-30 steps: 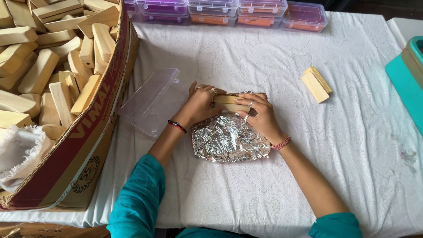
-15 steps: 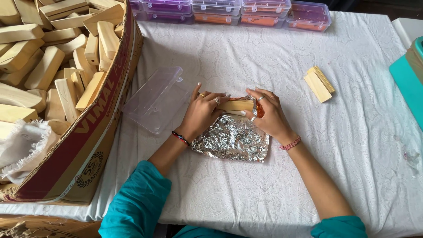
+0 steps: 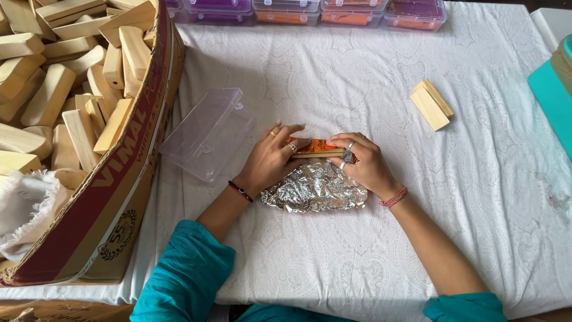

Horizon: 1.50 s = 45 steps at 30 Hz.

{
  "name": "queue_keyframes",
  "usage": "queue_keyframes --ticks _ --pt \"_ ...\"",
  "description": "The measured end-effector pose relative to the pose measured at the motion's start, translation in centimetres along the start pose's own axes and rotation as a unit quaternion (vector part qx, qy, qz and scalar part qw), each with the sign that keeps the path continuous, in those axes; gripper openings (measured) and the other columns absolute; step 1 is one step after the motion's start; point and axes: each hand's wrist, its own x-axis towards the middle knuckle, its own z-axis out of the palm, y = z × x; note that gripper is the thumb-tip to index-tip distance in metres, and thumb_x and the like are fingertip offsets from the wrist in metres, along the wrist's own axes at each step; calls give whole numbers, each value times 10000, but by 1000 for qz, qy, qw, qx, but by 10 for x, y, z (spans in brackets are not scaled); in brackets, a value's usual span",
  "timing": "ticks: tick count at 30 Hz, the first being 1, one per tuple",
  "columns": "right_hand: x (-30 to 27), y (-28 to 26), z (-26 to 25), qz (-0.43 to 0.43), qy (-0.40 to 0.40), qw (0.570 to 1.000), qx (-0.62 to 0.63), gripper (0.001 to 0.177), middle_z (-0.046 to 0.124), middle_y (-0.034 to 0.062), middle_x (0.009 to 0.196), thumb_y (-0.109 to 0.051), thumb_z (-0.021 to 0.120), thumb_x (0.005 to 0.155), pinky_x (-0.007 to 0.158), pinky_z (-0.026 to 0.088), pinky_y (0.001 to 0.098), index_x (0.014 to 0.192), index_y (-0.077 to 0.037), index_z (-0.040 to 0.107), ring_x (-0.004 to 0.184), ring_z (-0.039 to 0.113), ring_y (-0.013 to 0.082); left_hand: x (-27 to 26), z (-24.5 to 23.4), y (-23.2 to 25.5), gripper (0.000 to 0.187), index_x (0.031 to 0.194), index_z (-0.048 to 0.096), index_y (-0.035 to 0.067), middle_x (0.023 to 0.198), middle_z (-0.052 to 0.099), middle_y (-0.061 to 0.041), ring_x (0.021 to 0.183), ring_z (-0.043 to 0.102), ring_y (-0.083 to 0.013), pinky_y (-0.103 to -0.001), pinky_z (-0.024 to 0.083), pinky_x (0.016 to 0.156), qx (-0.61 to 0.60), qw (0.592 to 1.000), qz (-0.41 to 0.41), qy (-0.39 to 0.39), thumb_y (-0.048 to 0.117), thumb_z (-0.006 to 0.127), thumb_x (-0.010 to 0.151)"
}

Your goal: The recorder is wrapping rectangular wooden pieces in foil and placing them into clear plastic boxes.

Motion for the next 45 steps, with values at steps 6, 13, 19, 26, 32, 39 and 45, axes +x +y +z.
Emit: queue_keyframes --ticks 6,13,19,26,32,39,45 --pt "2 1 1 5 17 1000 18 373 710 103 1203 -68 846 801 983 581 362 1136 -32 685 1143 696 258 5 5 -13 411 1224 689 121 1195 725 -73 1116 688 -245 -492 399 1170 -98 994 -23 -43 283 777 857" --pt "-7 5 3 -93 -5 982 -164 370 722 107 1188 -142 864 787 953 587 372 1107 -30 718 1103 704 257 -11 19 -12 431 1280 691 124 1313 700 -77 1213 655 -237 -452 417 1175 -52 998 4 -19 288 753 887" --pt "-15 11 6 -135 10 971 -196 333 728 125 1180 -239 866 798 950 583 392 1038 -44 744 1088 711 269 -16 14 -10 326 1192 725 120 1331 694 -58 1285 607 -214 -494 387 1186 35 994 99 24 259 751 898" --pt "-8 -5 2 -109 22 984 -141 242 730 124 1171 -151 838 824 936 595 372 1009 -22 747 1091 716 266 -19 25 -14 361 1199 746 127 1343 685 -35 1295 601 -199 -462 386 1202 -11 998 62 7 249 751 860" --pt "-13 5 13 21 32 997 72 125 728 94 1197 -87 827 867 890 625 317 932 -43 729 1076 719 212 -20 22 -11 307 1172 772 144 1344 687 -24 1305 601 -195 -453 395 1204 28 997 67 9 229 746 878" --pt "-2 -10 12 120 -25 973 195 210 655 102 1311 -76 787 840 1020 548 367 945 -56 606 1180 663 229 -21 -10 1 225 1068 790 132 1294 701 -51 1274 632 -218 -512 376 1206 -21 996 89 -7 302 758 923" --pt "5 -14 2 14 -74 996 -42 432 759 67 1139 -204 825 818 1145 385 526 1198 -89 654 1079 711 226 -36 -29 27 509 1060 771 58 1311 680 -169 1235 622 -285 -543 357 1152 -19 987 153 -34 514 737 836"
